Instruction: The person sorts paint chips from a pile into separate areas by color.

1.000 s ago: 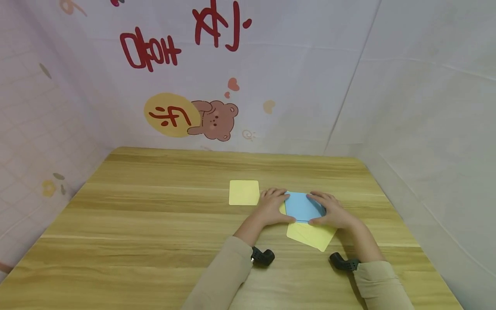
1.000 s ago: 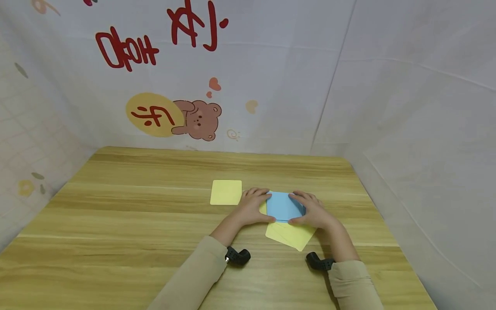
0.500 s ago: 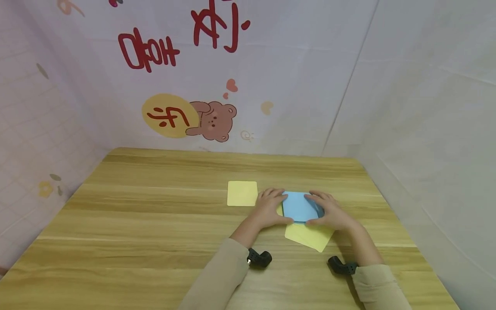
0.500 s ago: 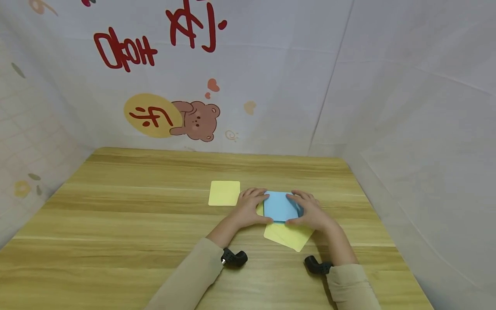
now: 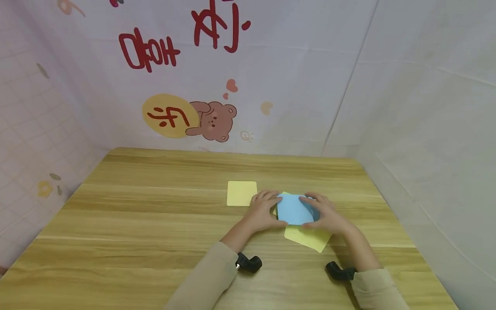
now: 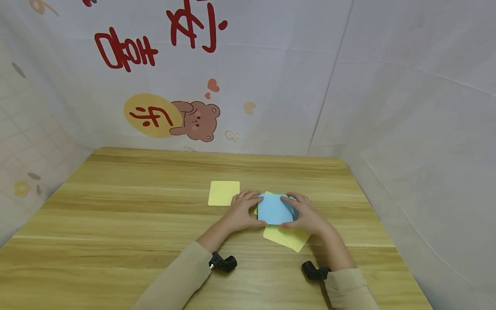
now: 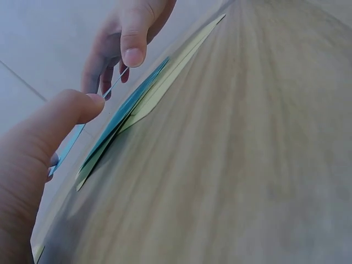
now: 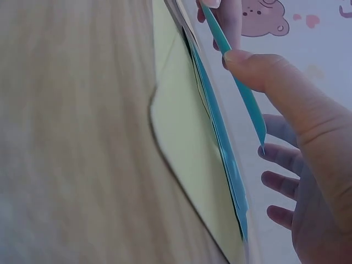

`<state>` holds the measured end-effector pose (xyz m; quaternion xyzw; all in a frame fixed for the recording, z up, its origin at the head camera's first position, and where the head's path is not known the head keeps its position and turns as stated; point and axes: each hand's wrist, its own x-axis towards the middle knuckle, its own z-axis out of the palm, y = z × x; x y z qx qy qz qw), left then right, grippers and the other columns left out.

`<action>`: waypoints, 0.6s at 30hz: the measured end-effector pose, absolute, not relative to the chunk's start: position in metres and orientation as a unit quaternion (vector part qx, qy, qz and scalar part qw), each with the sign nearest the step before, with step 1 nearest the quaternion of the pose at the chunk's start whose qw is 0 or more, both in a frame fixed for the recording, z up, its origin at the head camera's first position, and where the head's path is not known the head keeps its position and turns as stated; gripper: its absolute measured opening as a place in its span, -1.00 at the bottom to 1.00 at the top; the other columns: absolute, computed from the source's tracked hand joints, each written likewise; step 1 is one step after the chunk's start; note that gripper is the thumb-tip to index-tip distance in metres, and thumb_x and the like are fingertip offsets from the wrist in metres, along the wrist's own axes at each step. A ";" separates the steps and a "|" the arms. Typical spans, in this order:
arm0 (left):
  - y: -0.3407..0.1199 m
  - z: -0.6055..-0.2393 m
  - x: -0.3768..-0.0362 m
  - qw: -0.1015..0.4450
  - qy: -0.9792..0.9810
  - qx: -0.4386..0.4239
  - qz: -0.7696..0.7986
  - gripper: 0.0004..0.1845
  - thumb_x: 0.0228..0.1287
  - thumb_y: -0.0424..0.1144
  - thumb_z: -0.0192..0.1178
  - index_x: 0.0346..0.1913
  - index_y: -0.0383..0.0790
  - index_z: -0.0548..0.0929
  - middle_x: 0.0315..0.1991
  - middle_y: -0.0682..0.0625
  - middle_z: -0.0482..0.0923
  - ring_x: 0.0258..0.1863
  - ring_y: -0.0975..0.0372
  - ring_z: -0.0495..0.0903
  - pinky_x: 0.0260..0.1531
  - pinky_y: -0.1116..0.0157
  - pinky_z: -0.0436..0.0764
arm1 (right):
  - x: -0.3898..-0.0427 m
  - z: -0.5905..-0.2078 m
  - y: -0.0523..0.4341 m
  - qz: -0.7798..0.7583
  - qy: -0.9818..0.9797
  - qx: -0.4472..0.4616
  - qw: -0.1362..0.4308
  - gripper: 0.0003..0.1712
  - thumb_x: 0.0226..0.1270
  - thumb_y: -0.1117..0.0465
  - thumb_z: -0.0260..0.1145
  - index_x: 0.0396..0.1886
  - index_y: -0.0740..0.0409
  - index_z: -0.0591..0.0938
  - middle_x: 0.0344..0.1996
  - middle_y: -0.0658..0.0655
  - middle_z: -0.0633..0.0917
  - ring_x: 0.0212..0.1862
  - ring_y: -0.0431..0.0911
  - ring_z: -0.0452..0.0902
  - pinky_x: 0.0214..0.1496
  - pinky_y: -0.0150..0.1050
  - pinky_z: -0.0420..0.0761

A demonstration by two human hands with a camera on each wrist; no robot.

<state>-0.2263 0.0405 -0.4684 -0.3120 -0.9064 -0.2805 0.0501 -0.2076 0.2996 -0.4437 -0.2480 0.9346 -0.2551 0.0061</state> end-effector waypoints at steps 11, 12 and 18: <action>0.016 -0.465 -0.217 0.047 -0.905 -0.311 -0.287 -0.10 -0.07 0.30 0.37 0.31 -0.13 0.47 0.35 0.00 0.30 0.35 0.12 0.14 0.23 0.02 0.11 | -0.201 -0.439 0.279 -0.259 0.926 -0.274 -0.002 -0.01 -0.09 -0.12 0.56 0.36 0.08 0.42 0.33 0.23 0.30 0.30 0.20 0.14 0.11 0.25 0.32; 0.013 -0.464 -0.215 0.045 -0.904 -0.311 -0.289 -0.10 -0.08 0.30 0.38 0.31 -0.13 0.48 0.35 0.00 0.30 0.35 0.11 0.14 0.22 0.02 0.11 | -0.201 -0.440 0.277 -0.256 0.925 -0.279 -0.006 -0.02 -0.09 -0.13 0.56 0.35 0.08 0.42 0.33 0.22 0.30 0.29 0.20 0.16 0.10 0.24 0.34; -0.001 -0.465 -0.208 0.046 -0.902 -0.317 -0.291 -0.11 -0.08 0.28 0.38 0.30 -0.16 0.49 0.34 -0.03 0.31 0.33 0.06 0.16 0.22 -0.04 0.10 | -0.196 -0.441 0.267 -0.257 0.921 -0.292 -0.004 -0.02 -0.09 -0.13 0.56 0.36 0.06 0.42 0.33 0.21 0.30 0.29 0.20 0.16 0.11 0.22 0.33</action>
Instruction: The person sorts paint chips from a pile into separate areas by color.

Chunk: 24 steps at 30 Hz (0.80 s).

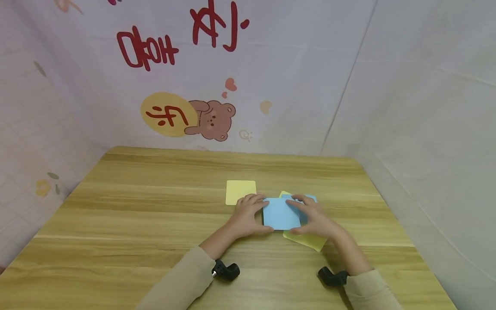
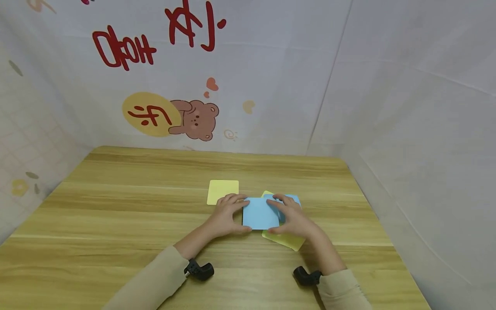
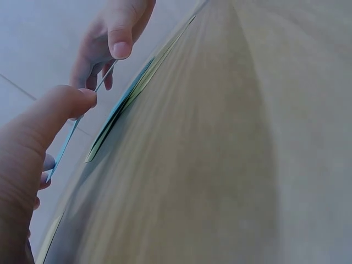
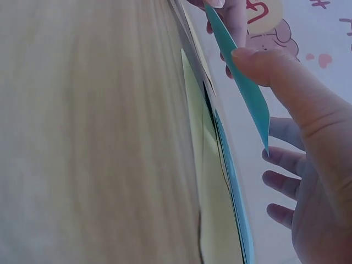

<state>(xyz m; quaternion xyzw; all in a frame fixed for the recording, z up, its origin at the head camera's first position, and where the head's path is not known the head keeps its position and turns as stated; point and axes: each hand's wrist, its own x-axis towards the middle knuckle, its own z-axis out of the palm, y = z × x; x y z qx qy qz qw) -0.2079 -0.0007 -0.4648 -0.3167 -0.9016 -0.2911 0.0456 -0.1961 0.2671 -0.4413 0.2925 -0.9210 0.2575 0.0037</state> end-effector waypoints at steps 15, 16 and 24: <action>-0.039 -0.462 -0.190 0.057 -0.897 -0.316 -0.304 -0.12 -0.14 0.22 0.45 0.25 -0.20 0.53 0.30 -0.02 0.35 0.30 0.05 0.19 0.21 -0.12 0.09 | -0.183 -0.443 0.234 0.288 -0.912 0.288 -0.041 0.02 -0.08 -0.20 0.54 0.39 0.03 0.38 0.38 0.17 0.23 0.37 0.17 0.04 0.23 0.27 0.12; -0.042 -0.462 -0.189 0.057 -0.897 -0.316 -0.304 -0.13 -0.15 0.21 0.46 0.24 -0.20 0.54 0.29 -0.03 0.35 0.30 0.05 0.19 0.20 -0.12 0.09 | -0.182 -0.443 0.231 0.288 -0.913 0.286 -0.044 0.02 -0.08 -0.20 0.53 0.40 0.01 0.38 0.38 0.16 0.23 0.38 0.15 0.03 0.23 0.26 0.12; -0.065 -0.460 -0.177 0.044 -0.904 -0.308 -0.295 -0.12 -0.15 0.23 0.46 0.24 -0.22 0.54 0.29 -0.05 0.36 0.29 0.00 0.21 0.21 -0.16 0.07 | -0.175 -0.447 0.207 0.278 -0.914 0.292 -0.043 0.04 -0.10 -0.25 0.52 0.39 0.03 0.39 0.38 0.18 0.25 0.38 0.13 0.06 0.25 0.20 0.12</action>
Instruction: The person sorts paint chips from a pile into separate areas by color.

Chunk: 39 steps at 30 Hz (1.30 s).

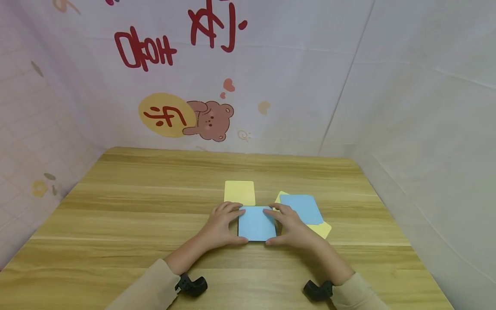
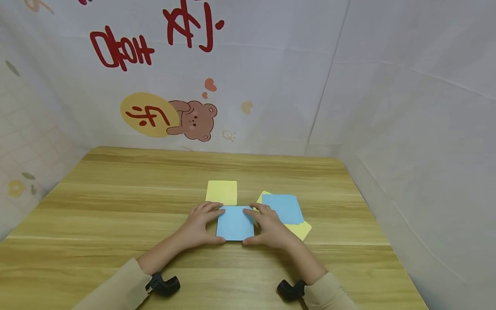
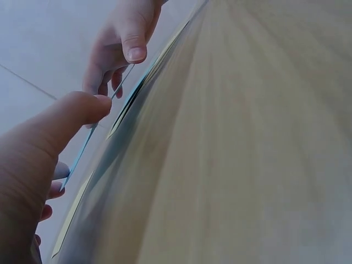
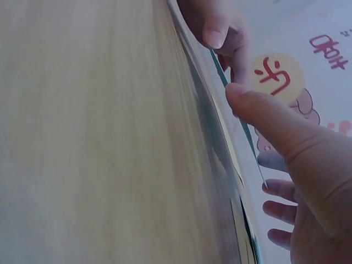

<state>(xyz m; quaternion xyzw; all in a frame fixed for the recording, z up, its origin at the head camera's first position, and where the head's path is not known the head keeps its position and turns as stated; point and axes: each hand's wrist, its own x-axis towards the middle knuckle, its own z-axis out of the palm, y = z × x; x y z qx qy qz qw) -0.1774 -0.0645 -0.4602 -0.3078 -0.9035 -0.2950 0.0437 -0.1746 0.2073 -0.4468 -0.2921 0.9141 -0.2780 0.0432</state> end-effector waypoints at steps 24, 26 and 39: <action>-0.106 -0.461 -0.164 0.025 -0.918 -0.288 -0.271 -0.12 -0.16 0.19 0.48 0.22 -0.26 0.55 0.30 -0.11 0.35 0.31 -0.07 0.19 0.18 -0.20 0.07 | -0.173 -0.455 0.161 -0.210 0.922 -0.325 0.035 -0.01 -0.04 -0.29 0.46 0.35 0.07 0.42 0.34 0.14 0.32 0.34 0.06 0.13 0.24 0.11 0.20; -0.106 -0.462 -0.165 0.023 -0.918 -0.292 -0.268 -0.13 -0.15 0.19 0.48 0.22 -0.26 0.54 0.30 -0.11 0.34 0.31 -0.08 0.19 0.18 -0.20 0.07 | -0.173 -0.456 0.161 -0.205 0.923 -0.324 0.036 -0.01 -0.04 -0.30 0.46 0.35 0.07 0.42 0.34 0.13 0.32 0.34 0.05 0.13 0.24 0.11 0.20; -0.106 -0.463 -0.165 0.013 -0.918 -0.294 -0.266 -0.12 -0.12 0.20 0.46 0.25 -0.26 0.52 0.33 -0.12 0.30 0.32 -0.08 0.17 0.17 -0.22 0.06 | -0.173 -0.459 0.162 -0.179 0.926 -0.329 0.037 -0.01 0.02 -0.34 0.39 0.38 0.06 0.39 0.37 0.15 0.27 0.36 0.09 0.09 0.25 0.15 0.18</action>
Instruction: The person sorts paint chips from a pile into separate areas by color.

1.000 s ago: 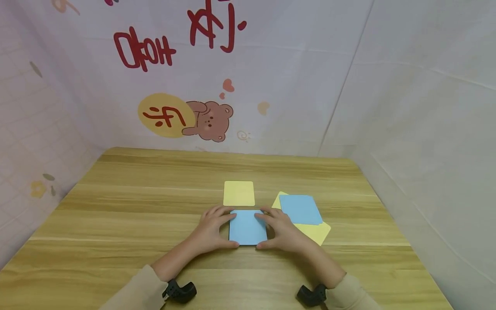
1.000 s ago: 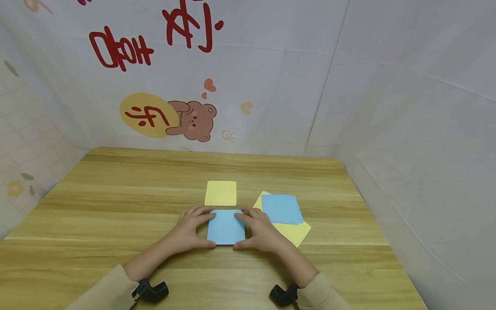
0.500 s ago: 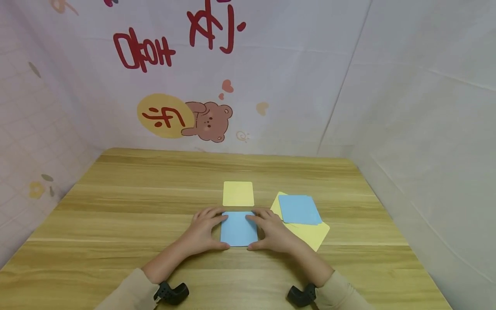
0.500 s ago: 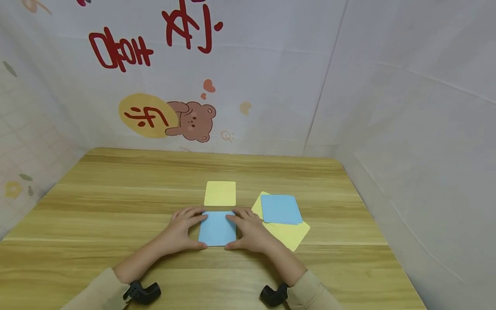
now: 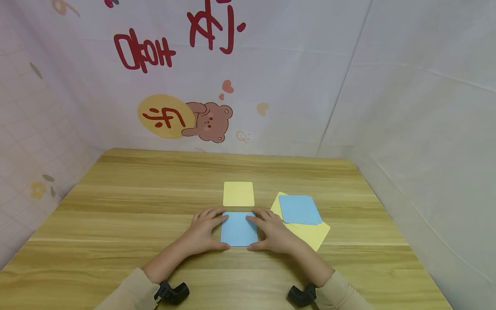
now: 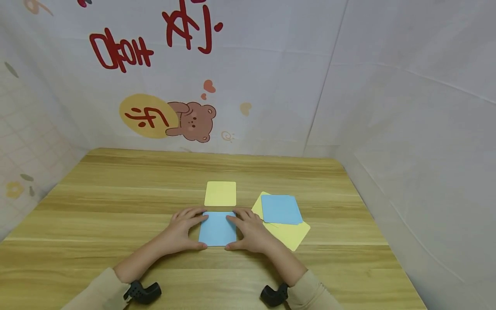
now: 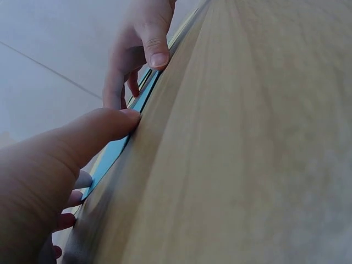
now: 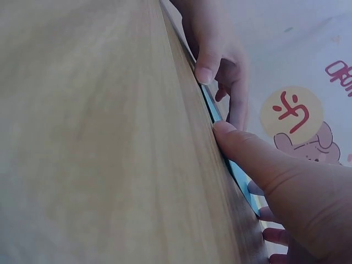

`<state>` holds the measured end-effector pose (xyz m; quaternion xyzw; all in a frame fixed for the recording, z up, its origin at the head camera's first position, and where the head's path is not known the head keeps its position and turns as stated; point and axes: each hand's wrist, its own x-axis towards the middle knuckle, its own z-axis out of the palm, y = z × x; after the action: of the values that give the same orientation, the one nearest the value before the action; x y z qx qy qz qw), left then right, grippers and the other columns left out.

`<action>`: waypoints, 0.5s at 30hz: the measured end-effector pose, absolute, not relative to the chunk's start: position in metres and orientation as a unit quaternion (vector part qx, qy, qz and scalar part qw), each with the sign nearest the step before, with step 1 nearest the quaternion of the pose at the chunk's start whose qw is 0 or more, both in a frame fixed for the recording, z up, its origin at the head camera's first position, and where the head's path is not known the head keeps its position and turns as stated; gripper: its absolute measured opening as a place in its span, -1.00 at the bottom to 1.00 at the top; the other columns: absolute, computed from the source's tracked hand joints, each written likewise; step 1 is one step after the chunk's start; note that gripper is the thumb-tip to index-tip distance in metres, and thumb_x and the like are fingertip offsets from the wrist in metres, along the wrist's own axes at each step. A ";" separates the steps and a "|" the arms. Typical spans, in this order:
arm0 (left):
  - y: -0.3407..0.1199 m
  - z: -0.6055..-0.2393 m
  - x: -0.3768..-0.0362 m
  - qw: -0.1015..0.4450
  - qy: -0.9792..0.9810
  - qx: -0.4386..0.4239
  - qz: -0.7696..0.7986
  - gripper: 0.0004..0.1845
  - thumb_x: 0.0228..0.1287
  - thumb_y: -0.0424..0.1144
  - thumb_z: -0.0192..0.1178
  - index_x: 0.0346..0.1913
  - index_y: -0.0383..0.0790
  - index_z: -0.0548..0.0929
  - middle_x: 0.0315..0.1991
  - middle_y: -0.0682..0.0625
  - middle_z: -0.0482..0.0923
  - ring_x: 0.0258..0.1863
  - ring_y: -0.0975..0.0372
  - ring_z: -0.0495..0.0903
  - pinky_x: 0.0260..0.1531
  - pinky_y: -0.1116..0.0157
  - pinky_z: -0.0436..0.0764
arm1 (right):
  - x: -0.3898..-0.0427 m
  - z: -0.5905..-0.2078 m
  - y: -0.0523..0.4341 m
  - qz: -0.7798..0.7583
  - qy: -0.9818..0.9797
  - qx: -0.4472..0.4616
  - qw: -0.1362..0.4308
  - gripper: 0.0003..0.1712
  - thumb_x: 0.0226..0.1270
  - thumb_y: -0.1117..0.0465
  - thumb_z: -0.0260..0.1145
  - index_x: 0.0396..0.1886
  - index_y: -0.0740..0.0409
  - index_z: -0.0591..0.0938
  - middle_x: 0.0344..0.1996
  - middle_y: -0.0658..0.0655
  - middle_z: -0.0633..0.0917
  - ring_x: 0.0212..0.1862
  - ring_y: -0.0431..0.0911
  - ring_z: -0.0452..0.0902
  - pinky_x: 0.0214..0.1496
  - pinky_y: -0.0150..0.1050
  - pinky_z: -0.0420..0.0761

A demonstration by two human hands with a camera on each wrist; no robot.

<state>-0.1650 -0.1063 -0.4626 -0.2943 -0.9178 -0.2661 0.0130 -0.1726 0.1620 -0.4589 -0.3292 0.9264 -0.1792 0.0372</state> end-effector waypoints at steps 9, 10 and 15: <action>-0.105 -0.460 -0.166 0.014 -0.916 -0.290 -0.277 -0.10 -0.11 0.22 0.44 0.27 -0.24 0.50 0.33 -0.12 0.30 0.32 -0.07 0.17 0.16 -0.20 0.06 | -0.172 -0.453 0.173 -0.223 0.916 -0.330 0.040 0.01 0.01 -0.32 0.42 0.40 0.05 0.36 0.37 0.17 0.27 0.37 0.10 0.07 0.29 0.14 0.08; -0.104 -0.460 -0.166 0.015 -0.915 -0.288 -0.281 -0.11 -0.11 0.22 0.44 0.27 -0.24 0.50 0.33 -0.11 0.30 0.32 -0.07 0.17 0.17 -0.20 0.05 | -0.173 -0.452 0.177 -0.232 0.915 -0.328 0.039 0.01 -0.01 -0.29 0.44 0.41 0.04 0.35 0.37 0.17 0.26 0.38 0.10 0.06 0.30 0.14 0.06; -0.091 -0.456 -0.168 0.028 -0.907 -0.295 -0.299 -0.12 -0.10 0.18 0.45 0.27 -0.25 0.50 0.34 -0.10 0.30 0.32 -0.10 0.17 0.17 -0.21 0.05 | -0.176 -0.446 0.199 -0.265 0.913 -0.310 0.027 0.01 -0.06 -0.20 0.52 0.40 0.03 0.37 0.40 0.20 0.22 0.39 0.17 0.00 0.29 0.20 0.02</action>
<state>-0.1685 -0.0911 -0.4558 -0.2949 -0.9072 -0.2989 0.0276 -0.1757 0.1988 -0.4456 -0.3098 0.9128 -0.2649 0.0266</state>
